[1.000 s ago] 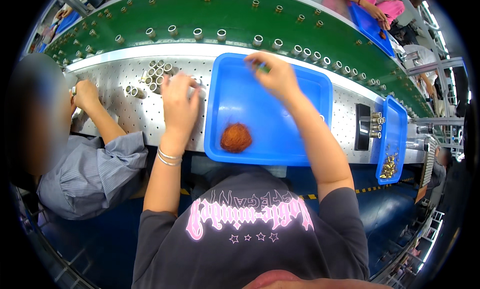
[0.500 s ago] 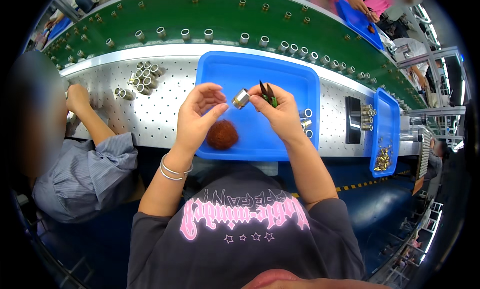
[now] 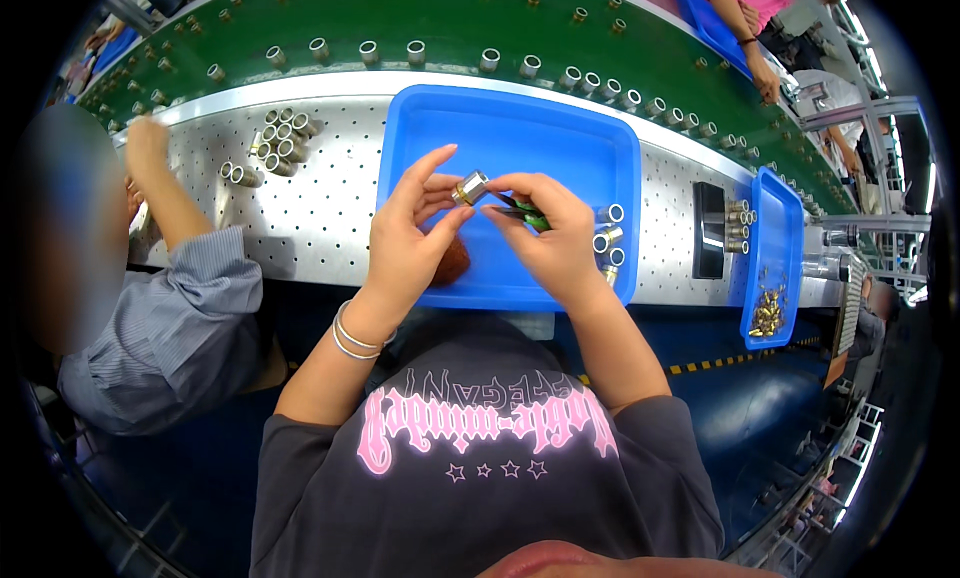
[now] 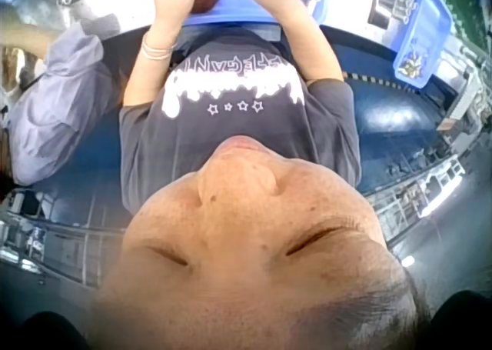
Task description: The person uses tweezers to pick up small brass components from a blue tray and inserts them into the center of small cylindrical metal parts. The person holds the metal part in their left hand and uses the tweezers in their right hand to place the brass piece inside, repeating this process for multiple units.
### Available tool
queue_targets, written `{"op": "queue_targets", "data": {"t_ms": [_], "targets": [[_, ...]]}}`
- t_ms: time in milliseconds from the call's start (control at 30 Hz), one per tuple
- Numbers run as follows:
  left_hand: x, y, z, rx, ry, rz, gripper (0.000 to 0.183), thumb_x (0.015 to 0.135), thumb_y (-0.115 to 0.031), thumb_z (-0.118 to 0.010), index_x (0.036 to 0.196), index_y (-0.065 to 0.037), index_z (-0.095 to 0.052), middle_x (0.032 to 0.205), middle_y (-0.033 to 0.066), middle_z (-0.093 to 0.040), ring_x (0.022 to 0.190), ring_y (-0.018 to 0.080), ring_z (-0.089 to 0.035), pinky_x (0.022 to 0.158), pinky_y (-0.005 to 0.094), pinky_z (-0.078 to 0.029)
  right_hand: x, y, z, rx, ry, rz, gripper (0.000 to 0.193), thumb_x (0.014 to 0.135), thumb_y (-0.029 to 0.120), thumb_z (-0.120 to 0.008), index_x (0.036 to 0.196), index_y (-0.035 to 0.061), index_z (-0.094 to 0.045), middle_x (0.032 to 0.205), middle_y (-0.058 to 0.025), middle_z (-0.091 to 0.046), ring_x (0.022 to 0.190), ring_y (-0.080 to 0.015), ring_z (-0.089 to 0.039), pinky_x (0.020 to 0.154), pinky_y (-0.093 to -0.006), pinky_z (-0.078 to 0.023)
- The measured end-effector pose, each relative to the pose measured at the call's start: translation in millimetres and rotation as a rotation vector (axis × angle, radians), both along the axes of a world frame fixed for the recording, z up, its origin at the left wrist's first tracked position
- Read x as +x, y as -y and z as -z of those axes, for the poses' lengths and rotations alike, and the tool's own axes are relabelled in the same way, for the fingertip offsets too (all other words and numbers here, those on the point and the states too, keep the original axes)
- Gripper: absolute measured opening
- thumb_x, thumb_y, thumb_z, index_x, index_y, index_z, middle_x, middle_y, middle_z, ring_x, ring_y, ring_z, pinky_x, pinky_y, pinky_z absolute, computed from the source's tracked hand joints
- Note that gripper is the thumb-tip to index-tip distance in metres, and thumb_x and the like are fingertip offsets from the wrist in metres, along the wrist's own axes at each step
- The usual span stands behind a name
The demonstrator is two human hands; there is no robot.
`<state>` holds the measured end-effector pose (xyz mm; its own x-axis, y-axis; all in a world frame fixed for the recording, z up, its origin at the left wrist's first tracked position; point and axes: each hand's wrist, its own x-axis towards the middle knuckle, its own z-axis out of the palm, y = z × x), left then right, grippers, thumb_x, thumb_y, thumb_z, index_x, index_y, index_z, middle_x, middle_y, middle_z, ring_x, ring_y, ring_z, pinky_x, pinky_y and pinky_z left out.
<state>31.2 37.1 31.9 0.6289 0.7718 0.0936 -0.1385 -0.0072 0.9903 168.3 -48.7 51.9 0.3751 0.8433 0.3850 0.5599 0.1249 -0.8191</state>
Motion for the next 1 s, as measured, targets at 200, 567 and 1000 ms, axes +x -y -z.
{"op": "queue_targets", "data": {"t_ms": [200, 567, 1000], "targets": [[-3, 1, 2, 0.255, -0.143, 0.023, 0.059, 0.078, 0.015, -0.053, 0.133, -0.003, -0.040, 0.108, 0.0127, -0.059, 0.100, 0.0183, -0.059, 0.090, 0.0295, -0.048, -6, -4, -1, -0.054, 0.260, -0.032, 0.021, 0.069, 0.003, -0.067, 0.089, 0.0085, -0.063, 0.082, -0.0056, -0.064, 0.068, -0.0224, -0.063, 0.060, -0.0292, -0.049], [-7, -4, -2, -0.673, 0.171, 0.228, 0.051, 0.084, -0.003, -0.060, 0.132, -0.004, -0.042, 0.110, 0.0096, -0.056, 0.101, 0.0167, -0.057, 0.089, 0.0286, -0.047, -11, -2, 3, -0.001, -0.595, -0.124, 0.004, 0.083, 0.002, -0.062, 0.086, -0.0003, -0.060, 0.083, -0.0042, -0.062, 0.076, -0.0084, -0.057, 0.066, -0.0220, -0.045], [-7, -4, 9, -0.787, 0.285, 0.284, 0.049, 0.087, -0.009, -0.059, 0.132, -0.005, -0.039, 0.111, 0.0083, -0.057, 0.101, 0.0163, -0.058, 0.090, 0.0287, -0.047, -8, -2, 0, -0.047, -1.022, -0.183, 0.007, 0.085, 0.006, -0.063, 0.087, 0.0009, -0.059, 0.080, -0.0052, -0.062, 0.075, -0.0100, -0.058, 0.070, -0.0232, -0.047]]}}
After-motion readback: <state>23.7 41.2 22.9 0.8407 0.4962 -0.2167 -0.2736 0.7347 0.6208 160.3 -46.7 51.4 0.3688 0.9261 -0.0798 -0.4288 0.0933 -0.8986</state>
